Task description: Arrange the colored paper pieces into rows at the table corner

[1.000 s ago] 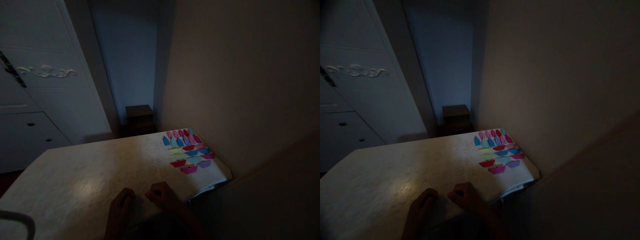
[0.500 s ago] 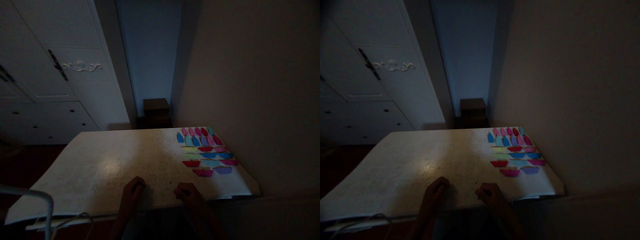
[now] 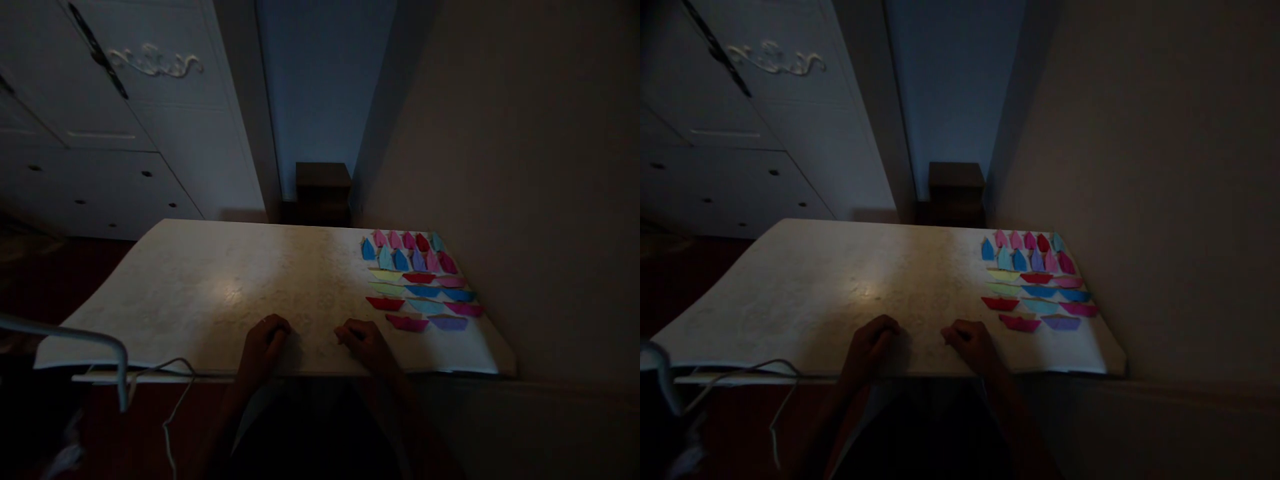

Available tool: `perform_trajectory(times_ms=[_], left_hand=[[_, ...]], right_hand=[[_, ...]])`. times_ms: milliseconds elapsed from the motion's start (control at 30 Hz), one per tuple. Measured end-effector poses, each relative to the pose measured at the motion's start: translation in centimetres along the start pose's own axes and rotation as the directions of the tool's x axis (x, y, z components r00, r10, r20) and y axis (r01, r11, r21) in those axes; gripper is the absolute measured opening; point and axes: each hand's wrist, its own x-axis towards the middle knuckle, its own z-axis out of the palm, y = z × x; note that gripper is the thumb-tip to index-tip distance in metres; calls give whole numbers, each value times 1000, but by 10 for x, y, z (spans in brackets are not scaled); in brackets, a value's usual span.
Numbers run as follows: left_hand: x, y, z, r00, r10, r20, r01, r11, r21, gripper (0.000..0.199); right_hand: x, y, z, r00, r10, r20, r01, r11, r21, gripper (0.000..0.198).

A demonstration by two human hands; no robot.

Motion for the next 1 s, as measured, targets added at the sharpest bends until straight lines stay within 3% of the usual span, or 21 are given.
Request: perform_trajectory(times_ms=[567, 1000], left_hand=[[5, -1, -4, 998, -57, 6, 57, 998, 21, 21], [5, -7, -1, 1000, 17, 1, -17, 995, 97, 25]], right_hand=[[4, -5, -1, 1000, -15, 4, 15, 999, 35, 45], [4, -3, -1, 1000, 27, 15, -28, 997, 74, 45]])
